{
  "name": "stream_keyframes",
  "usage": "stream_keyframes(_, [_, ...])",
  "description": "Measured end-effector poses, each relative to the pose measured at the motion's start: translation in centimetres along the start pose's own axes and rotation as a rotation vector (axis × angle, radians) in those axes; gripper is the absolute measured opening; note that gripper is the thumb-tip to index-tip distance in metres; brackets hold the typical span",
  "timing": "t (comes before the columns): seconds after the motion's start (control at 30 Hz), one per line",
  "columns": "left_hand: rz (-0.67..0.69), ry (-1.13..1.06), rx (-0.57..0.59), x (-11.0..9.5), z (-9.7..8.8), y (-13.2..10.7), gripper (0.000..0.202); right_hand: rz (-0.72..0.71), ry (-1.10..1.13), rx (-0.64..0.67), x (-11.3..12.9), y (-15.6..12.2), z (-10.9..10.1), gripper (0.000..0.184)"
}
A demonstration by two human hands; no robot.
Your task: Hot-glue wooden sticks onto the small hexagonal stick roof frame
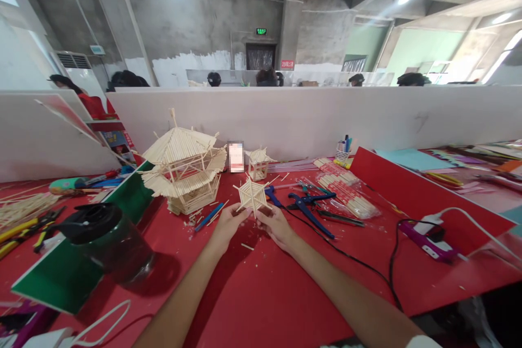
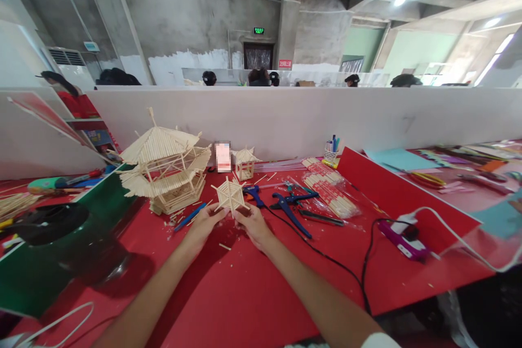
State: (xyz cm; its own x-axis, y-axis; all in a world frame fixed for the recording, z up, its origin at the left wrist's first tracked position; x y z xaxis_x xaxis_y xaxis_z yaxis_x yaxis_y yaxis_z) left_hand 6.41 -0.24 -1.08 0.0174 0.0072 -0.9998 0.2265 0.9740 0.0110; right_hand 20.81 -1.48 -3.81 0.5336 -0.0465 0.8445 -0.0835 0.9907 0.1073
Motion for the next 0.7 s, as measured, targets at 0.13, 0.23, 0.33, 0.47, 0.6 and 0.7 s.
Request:
stream_keyframes(0.13, [-0.089,-0.138,-0.004,-0.1,0.3,-0.2,0.041,-0.049,-0.081,-0.024,-0.1,0.2,-0.3,0.033])
stream_keyframes(0.23, [-0.148,-0.238,0.003,-0.4,0.6,-0.5,0.041,-0.077,-0.094,-0.033,-0.1,0.3,-0.4,0.032])
stream_keyframes(0.33, [-0.137,-0.254,0.01,-0.4,0.7,-0.5,0.042,-0.075,-0.059,-0.005,0.0,0.2,-0.3,0.033])
stream_keyframes(0.47, [-0.042,-0.14,0.038,-0.2,0.3,-0.2,0.037,-0.057,-0.007,0.001,0.2,0.1,-0.1,0.036])
stream_keyframes(0.6, [0.03,-0.001,0.062,-0.2,-0.1,0.2,0.036,-0.033,0.078,-0.015,0.0,0.2,-0.2,0.035])
stream_keyframes(0.7, [0.137,0.186,0.045,-0.4,-0.6,0.7,0.034,-0.021,0.128,-0.025,-0.1,0.2,-0.3,0.037])
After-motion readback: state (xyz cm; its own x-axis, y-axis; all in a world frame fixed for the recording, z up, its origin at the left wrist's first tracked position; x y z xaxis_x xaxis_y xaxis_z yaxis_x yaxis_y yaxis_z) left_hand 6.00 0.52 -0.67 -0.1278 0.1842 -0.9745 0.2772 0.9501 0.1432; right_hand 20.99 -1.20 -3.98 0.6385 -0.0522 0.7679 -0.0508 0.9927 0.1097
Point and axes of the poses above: each hand's wrist, its own y-axis towards the middle knuckle, its own z-axis out of the palm, x = y × z, the point moved 2 cm from there along y, towards the middle knuckle
